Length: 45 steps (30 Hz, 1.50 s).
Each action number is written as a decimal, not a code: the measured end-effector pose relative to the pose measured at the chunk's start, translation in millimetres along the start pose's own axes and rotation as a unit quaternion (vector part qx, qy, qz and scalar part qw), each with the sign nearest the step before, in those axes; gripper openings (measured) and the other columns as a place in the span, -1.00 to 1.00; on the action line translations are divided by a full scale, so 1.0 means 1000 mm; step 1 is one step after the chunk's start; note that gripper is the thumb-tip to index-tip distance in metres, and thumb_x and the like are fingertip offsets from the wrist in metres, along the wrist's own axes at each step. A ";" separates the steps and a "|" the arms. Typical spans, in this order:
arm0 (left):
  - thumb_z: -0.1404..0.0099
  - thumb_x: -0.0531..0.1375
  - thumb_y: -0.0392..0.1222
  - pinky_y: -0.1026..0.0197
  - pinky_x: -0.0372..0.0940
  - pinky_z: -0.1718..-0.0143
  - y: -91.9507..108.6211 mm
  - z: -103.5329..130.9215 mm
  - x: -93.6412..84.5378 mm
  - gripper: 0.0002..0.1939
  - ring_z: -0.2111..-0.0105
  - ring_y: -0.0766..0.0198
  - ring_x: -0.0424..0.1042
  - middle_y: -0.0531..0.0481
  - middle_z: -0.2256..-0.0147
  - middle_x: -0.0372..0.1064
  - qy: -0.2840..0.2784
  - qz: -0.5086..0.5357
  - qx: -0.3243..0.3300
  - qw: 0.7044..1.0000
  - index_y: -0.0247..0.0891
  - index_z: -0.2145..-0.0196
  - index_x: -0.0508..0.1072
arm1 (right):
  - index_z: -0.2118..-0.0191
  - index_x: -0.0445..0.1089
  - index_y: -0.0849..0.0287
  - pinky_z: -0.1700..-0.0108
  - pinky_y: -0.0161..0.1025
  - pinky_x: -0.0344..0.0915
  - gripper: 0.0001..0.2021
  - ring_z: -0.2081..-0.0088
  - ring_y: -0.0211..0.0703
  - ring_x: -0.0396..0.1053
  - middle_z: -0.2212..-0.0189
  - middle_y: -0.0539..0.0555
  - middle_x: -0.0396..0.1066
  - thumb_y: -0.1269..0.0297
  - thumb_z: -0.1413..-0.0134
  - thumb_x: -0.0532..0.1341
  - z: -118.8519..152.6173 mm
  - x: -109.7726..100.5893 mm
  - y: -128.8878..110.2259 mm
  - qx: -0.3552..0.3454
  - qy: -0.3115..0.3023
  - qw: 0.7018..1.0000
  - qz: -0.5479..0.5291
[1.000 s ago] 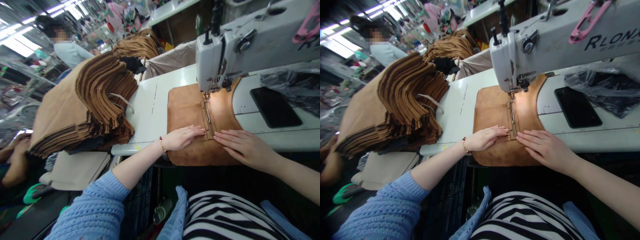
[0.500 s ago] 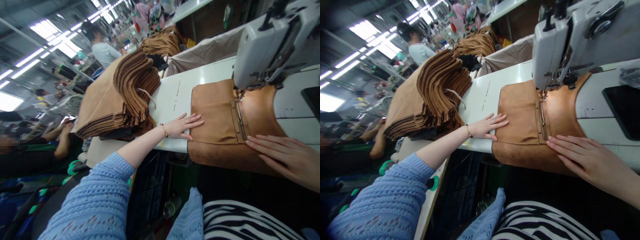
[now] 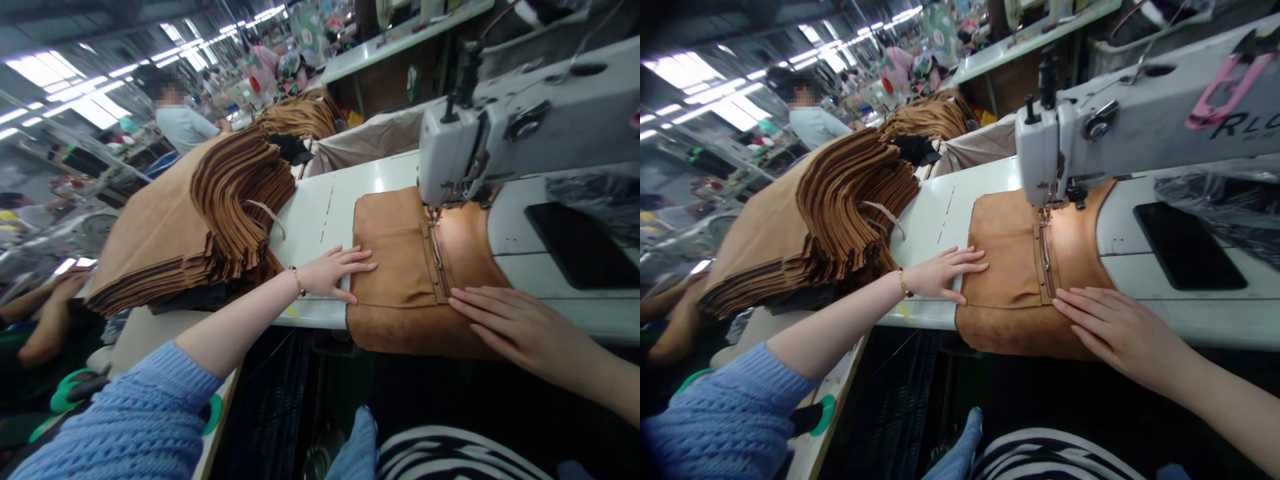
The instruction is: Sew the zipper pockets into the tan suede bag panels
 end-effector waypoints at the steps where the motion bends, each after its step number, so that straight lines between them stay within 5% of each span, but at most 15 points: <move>1: -0.26 0.25 0.33 -0.30 -0.03 -0.33 0.003 -0.005 -0.006 -0.19 -0.36 -0.17 0.07 -0.17 -0.38 0.07 0.012 -0.012 -0.007 1.000 0.02 -0.35 0.18 | -0.40 0.10 -0.14 -0.24 0.04 0.29 -0.40 -0.25 -0.03 0.30 -0.30 -0.04 0.29 0.26 -0.29 0.14 -0.002 -0.002 -0.001 0.001 0.001 1.000 0.002; 3: -0.33 0.18 0.31 -0.22 0.13 -0.24 0.012 -0.022 -0.020 -0.40 -0.19 -0.09 0.31 -0.18 -0.20 0.32 0.055 -0.036 -0.041 0.997 -0.09 -0.16 0.41 | -0.39 0.11 -0.11 -0.26 0.02 0.27 -0.42 -0.26 -0.07 0.29 -0.30 -0.04 0.29 0.27 -0.30 0.14 -0.005 -0.004 -0.003 0.000 -0.002 1.000 0.009; 6: -0.46 0.06 0.21 -0.09 0.28 -0.13 0.033 -0.060 -0.034 -0.52 -0.02 0.01 0.40 -0.20 0.01 0.42 0.157 -0.034 -0.093 0.983 -0.26 0.06 0.48 | -0.39 0.12 -0.09 -0.27 0.01 0.27 -0.43 -0.26 -0.10 0.29 -0.30 -0.05 0.28 0.28 -0.31 0.13 -0.008 -0.006 -0.006 -0.006 -0.003 1.000 0.023; 9: -0.50 0.05 0.11 0.01 0.21 -0.26 0.057 -0.099 -0.032 -0.56 -0.17 0.09 0.32 -0.19 -0.13 0.35 0.242 0.025 -0.064 0.968 -0.27 -0.10 0.39 | -0.38 0.14 -0.07 -0.26 0.01 0.28 -0.44 -0.26 -0.10 0.28 -0.32 -0.04 0.26 0.28 -0.31 0.13 -0.008 -0.007 -0.008 -0.007 0.000 0.999 0.032; 12: -0.50 0.06 0.09 -0.08 -0.02 -0.41 0.063 -0.122 -0.019 -0.49 -0.36 0.08 0.11 -0.13 -0.29 0.24 0.259 0.041 -0.057 0.963 -0.22 -0.26 0.28 | -0.38 0.15 -0.04 -0.26 0.00 0.30 -0.44 -0.27 -0.10 0.28 -0.32 -0.03 0.25 0.30 -0.30 0.14 -0.008 -0.007 -0.008 -0.006 0.008 1.000 0.030; 19: -0.50 0.06 0.07 -0.14 -0.10 -0.44 0.055 -0.123 -0.009 -0.47 -0.41 0.06 0.02 -0.01 -0.36 0.14 0.246 0.053 -0.072 0.965 -0.05 -0.35 0.20 | -0.37 0.18 0.02 -0.23 -0.02 0.35 -0.43 -0.28 -0.05 0.26 -0.34 -0.02 0.22 0.30 -0.27 0.17 -0.010 -0.008 -0.007 -0.014 0.008 0.999 0.039; 40: -0.50 0.07 0.03 -0.23 -0.13 -0.43 0.026 -0.145 -0.026 -0.58 -0.40 0.05 0.04 -0.05 -0.35 0.14 0.230 0.025 -0.043 0.972 -0.01 -0.25 0.35 | -0.31 0.28 0.11 -0.19 -0.05 0.38 -0.53 -0.24 -0.08 0.30 -0.31 -0.01 0.27 0.31 -0.32 0.12 -0.041 -0.011 0.013 -0.036 0.014 0.997 0.067; 45: -0.52 0.05 -0.07 -0.17 -0.09 -0.43 0.035 -0.136 -0.026 -0.64 -0.35 0.11 0.15 -0.10 -0.32 0.18 0.223 0.043 -0.024 0.974 -0.08 -0.19 0.41 | -0.28 0.30 0.12 -0.18 -0.05 0.37 -0.56 -0.25 -0.09 0.28 -0.28 -0.01 0.31 0.33 -0.33 0.13 -0.049 -0.010 0.022 -0.014 0.019 0.998 0.061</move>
Point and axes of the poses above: each hand's wrist, its own z-axis away from the middle knuckle, its own x-axis out of the palm, y = z × x, the point moved 9 cm from there along -z, towards the middle knuckle
